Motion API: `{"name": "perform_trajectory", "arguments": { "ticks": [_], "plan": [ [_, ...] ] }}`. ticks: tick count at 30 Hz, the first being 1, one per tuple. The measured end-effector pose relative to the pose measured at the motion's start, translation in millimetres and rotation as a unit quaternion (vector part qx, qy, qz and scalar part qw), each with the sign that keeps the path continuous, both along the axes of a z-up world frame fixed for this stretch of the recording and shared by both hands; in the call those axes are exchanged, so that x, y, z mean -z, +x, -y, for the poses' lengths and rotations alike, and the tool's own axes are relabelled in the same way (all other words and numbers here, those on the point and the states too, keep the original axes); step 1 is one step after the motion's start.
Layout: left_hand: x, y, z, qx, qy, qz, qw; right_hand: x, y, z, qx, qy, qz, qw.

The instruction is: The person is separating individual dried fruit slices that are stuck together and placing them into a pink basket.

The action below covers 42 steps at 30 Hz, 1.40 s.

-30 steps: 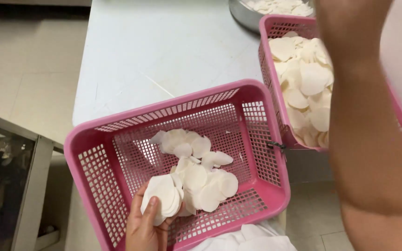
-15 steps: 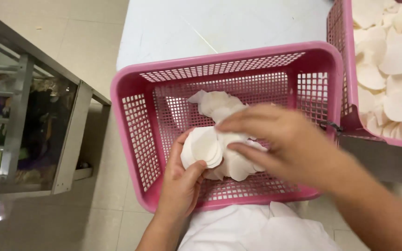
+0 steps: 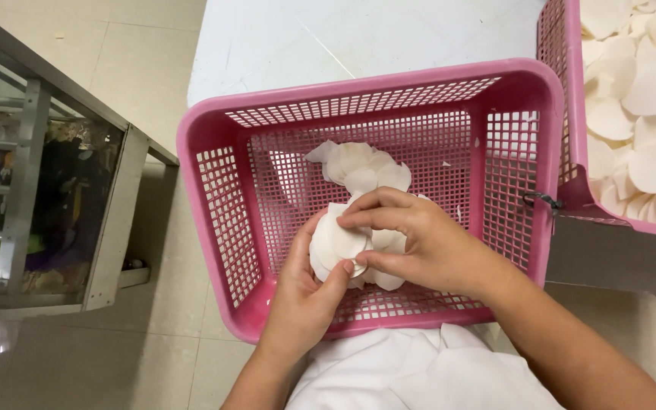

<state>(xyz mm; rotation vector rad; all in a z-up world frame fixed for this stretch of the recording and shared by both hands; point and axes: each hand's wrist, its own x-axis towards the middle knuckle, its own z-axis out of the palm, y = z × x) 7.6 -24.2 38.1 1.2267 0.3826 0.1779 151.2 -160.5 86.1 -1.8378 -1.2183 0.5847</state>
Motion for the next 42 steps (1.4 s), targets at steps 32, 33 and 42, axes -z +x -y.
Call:
{"name": "perform_trajectory", "arguments": {
  "ticks": [32,33,42],
  "plan": [
    [11.9,-1.6,-6.7,0.003,0.012,0.008,1.000,25.2,0.1,12.0,-0.046,0.102,0.217,0.970],
    [13.8,-1.2,-6.7,0.006,0.044,0.014,0.999,26.4,0.7,13.3,-0.045,0.099,0.207,0.972],
    [27.1,6.4,-8.6,-0.080,0.035,-0.020,0.996,65.8,5.9,28.1,0.346,0.151,-0.282,0.882]
  ]
}}
